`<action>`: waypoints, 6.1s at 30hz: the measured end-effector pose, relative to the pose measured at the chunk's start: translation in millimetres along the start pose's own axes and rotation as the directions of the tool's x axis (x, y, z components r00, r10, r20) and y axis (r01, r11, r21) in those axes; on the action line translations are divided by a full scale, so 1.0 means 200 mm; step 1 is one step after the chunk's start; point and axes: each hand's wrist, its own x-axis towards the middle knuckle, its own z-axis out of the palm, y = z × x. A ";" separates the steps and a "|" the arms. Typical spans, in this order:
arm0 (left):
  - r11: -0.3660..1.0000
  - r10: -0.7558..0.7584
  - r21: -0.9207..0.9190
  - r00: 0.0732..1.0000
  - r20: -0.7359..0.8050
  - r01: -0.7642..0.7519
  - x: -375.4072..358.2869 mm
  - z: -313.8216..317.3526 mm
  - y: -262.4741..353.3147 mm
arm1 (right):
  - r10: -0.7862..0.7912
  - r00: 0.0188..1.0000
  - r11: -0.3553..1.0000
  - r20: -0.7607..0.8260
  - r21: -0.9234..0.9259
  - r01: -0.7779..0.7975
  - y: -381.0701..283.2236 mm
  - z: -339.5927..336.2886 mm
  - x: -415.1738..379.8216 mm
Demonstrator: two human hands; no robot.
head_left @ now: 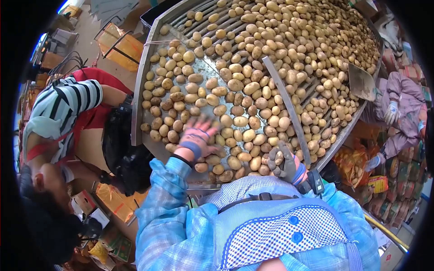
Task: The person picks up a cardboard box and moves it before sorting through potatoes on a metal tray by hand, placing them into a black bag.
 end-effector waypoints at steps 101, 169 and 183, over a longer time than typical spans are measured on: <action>-0.806 0.257 -0.570 0.962 -0.095 0.159 -0.34 0.01 1.04 | -0.848 0.493 0.418 0.194 -0.327 0.848 0.30 0.02 -0.39; 0.622 -0.757 -0.539 0.614 -0.226 0.568 -0.90 0.89 0.45 | -0.148 0.454 -0.638 0.879 -0.436 0.635 0.31 1.18 1.02; 0.598 -0.775 -0.567 0.589 -0.230 0.566 -0.89 0.88 0.45 | 0.090 0.609 -0.869 0.788 -0.236 0.434 0.40 1.50 1.07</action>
